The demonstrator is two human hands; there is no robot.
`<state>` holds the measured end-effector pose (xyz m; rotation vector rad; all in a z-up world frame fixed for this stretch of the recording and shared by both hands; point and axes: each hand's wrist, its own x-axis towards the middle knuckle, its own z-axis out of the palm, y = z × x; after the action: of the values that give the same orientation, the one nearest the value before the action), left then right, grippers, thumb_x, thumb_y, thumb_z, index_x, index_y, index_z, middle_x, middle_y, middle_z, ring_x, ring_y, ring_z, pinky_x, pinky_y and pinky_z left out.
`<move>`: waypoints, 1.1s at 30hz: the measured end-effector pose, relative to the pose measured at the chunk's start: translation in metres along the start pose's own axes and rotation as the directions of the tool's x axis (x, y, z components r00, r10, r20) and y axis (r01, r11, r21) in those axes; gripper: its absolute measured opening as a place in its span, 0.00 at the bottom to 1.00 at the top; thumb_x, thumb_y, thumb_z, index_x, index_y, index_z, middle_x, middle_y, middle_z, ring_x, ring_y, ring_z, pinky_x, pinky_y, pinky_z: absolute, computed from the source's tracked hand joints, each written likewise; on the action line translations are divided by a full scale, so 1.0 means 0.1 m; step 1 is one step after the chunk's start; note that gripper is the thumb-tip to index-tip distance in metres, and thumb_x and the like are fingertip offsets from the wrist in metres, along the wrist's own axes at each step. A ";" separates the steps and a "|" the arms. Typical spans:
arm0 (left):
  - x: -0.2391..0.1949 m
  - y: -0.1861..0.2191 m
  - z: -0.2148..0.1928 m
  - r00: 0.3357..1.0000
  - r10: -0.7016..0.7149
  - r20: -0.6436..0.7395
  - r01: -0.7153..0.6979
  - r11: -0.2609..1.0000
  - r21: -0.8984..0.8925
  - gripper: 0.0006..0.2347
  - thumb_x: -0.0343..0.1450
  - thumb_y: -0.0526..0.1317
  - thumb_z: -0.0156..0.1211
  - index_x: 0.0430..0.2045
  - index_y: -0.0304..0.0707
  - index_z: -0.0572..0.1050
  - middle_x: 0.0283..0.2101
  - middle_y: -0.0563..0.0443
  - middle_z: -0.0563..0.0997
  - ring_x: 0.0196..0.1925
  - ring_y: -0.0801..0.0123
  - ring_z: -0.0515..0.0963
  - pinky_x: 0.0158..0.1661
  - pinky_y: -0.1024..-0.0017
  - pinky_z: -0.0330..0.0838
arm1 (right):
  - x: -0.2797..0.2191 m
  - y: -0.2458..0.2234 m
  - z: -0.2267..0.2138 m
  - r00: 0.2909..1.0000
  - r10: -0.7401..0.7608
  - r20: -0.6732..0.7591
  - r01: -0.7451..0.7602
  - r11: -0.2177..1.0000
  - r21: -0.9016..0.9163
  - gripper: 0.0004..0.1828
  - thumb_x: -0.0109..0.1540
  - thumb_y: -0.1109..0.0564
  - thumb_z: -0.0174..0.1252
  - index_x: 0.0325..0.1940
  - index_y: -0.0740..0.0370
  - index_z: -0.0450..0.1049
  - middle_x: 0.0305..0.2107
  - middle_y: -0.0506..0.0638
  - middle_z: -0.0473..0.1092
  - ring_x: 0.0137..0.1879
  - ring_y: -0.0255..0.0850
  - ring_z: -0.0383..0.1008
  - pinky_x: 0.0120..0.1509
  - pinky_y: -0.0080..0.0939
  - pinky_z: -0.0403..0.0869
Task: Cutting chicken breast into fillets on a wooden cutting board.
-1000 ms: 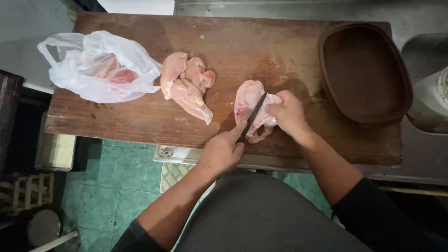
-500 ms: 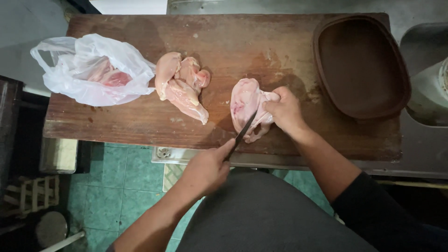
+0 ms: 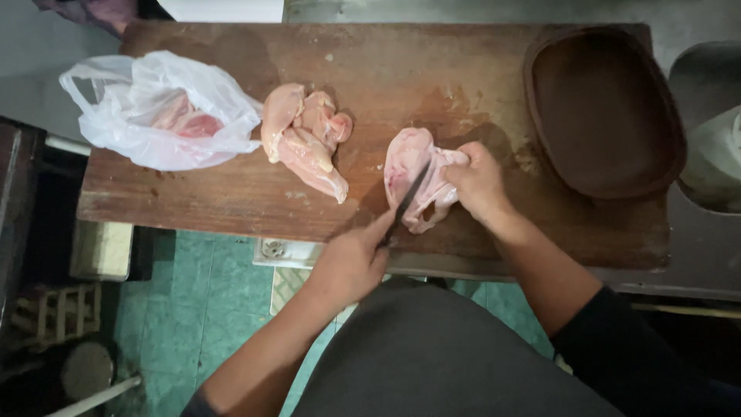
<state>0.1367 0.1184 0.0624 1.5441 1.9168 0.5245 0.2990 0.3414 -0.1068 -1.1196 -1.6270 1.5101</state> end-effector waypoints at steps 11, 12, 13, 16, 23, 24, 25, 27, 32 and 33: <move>-0.56 0.17 -0.42 0.952 -0.194 0.236 0.172 0.979 0.109 0.28 0.65 0.37 0.55 0.65 0.49 0.65 0.38 0.33 0.82 0.43 0.41 0.80 0.43 0.49 0.72 | -0.08 -0.09 0.00 0.999 -0.035 0.020 0.034 0.999 0.006 0.14 0.57 0.64 0.65 0.46 0.66 0.73 0.35 0.47 0.73 0.40 0.34 0.73 0.43 0.36 0.74; -0.59 0.20 -0.47 0.951 -0.209 0.229 0.191 0.976 0.100 0.27 0.66 0.37 0.55 0.64 0.49 0.66 0.39 0.34 0.82 0.43 0.42 0.81 0.44 0.50 0.73 | -0.12 -0.16 0.01 0.992 -0.127 -0.017 0.123 0.982 -0.145 0.17 0.56 0.63 0.65 0.49 0.67 0.72 0.36 0.50 0.74 0.42 0.38 0.75 0.46 0.39 0.75; -0.62 0.23 -0.51 0.949 -0.225 0.222 0.210 0.973 0.091 0.26 0.66 0.37 0.55 0.63 0.50 0.68 0.39 0.34 0.82 0.44 0.42 0.81 0.44 0.51 0.73 | -0.15 -0.22 0.01 0.974 -0.223 -0.039 0.202 0.934 -0.295 0.21 0.56 0.63 0.64 0.52 0.68 0.72 0.38 0.54 0.75 0.45 0.42 0.77 0.49 0.42 0.75; -0.49 0.28 -0.41 0.982 -0.153 0.109 0.150 0.988 0.037 0.27 0.66 0.36 0.55 0.65 0.45 0.66 0.38 0.32 0.82 0.43 0.40 0.80 0.43 0.49 0.72 | -0.17 -0.26 -0.02 0.892 -0.452 -0.008 0.386 0.771 -0.506 0.24 0.56 0.63 0.66 0.56 0.68 0.73 0.49 0.64 0.74 0.54 0.56 0.76 0.58 0.49 0.74; -0.60 0.26 -0.39 0.960 -0.187 0.208 0.184 0.982 0.033 0.25 0.67 0.36 0.53 0.64 0.46 0.66 0.42 0.34 0.82 0.46 0.41 0.80 0.46 0.50 0.72 | -0.31 -0.56 -0.06 0.913 -0.404 0.049 0.369 0.770 -0.520 0.27 0.56 0.60 0.66 0.58 0.69 0.71 0.52 0.66 0.70 0.58 0.60 0.72 0.63 0.53 0.72; -0.66 0.25 -0.44 0.947 -0.208 0.244 0.204 0.978 0.042 0.27 0.66 0.36 0.54 0.65 0.47 0.66 0.42 0.34 0.82 0.46 0.43 0.80 0.46 0.52 0.72 | -0.40 -0.77 -0.02 0.873 -0.479 0.094 0.410 0.615 -0.673 0.28 0.54 0.60 0.65 0.58 0.70 0.72 0.54 0.69 0.69 0.58 0.63 0.70 0.62 0.58 0.69; -0.72 0.24 -0.49 0.933 -0.229 0.279 0.224 0.973 0.051 0.28 0.65 0.35 0.55 0.65 0.49 0.65 0.41 0.35 0.82 0.47 0.44 0.80 0.47 0.54 0.73 | -0.48 -0.98 0.01 0.828 -0.538 0.156 0.429 0.430 -0.794 0.28 0.52 0.60 0.65 0.57 0.71 0.74 0.55 0.73 0.68 0.57 0.67 0.69 0.60 0.62 0.66; -0.79 0.13 -0.47 0.946 -0.239 0.221 0.250 0.968 -0.025 0.28 0.66 0.36 0.56 0.65 0.49 0.65 0.42 0.37 0.83 0.46 0.46 0.81 0.47 0.57 0.74 | -0.52 -0.95 0.03 0.833 -0.468 0.295 0.502 0.412 -0.760 0.17 0.57 0.61 0.61 0.49 0.67 0.74 0.51 0.67 0.70 0.58 0.62 0.70 0.64 0.62 0.65; -0.87 -0.10 -0.34 0.980 -0.191 -0.049 0.176 0.960 -0.218 0.28 0.68 0.37 0.60 0.67 0.47 0.65 0.43 0.40 0.85 0.43 0.56 0.85 0.46 0.64 0.76 | -0.90 -0.59 0.13 0.536 -0.610 0.583 0.796 0.135 -0.590 0.19 0.59 0.60 0.54 0.53 0.69 0.75 0.56 0.67 0.71 0.66 0.61 0.70 0.75 0.63 0.62; -0.85 -0.08 -0.33 0.946 -0.324 -0.007 0.306 0.902 -0.304 0.29 0.68 0.37 0.60 0.68 0.51 0.65 0.42 0.45 0.86 0.37 0.61 0.84 0.41 0.67 0.77 | -1.00 -0.56 0.15 0.543 -0.613 0.574 0.792 0.148 -0.593 0.18 0.62 0.62 0.53 0.56 0.68 0.75 0.59 0.65 0.71 0.69 0.58 0.70 0.78 0.60 0.63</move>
<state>0.1195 0.0366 0.0999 1.0119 1.9738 0.6830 0.3198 0.2465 -0.0439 -0.3277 -2.6019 0.1113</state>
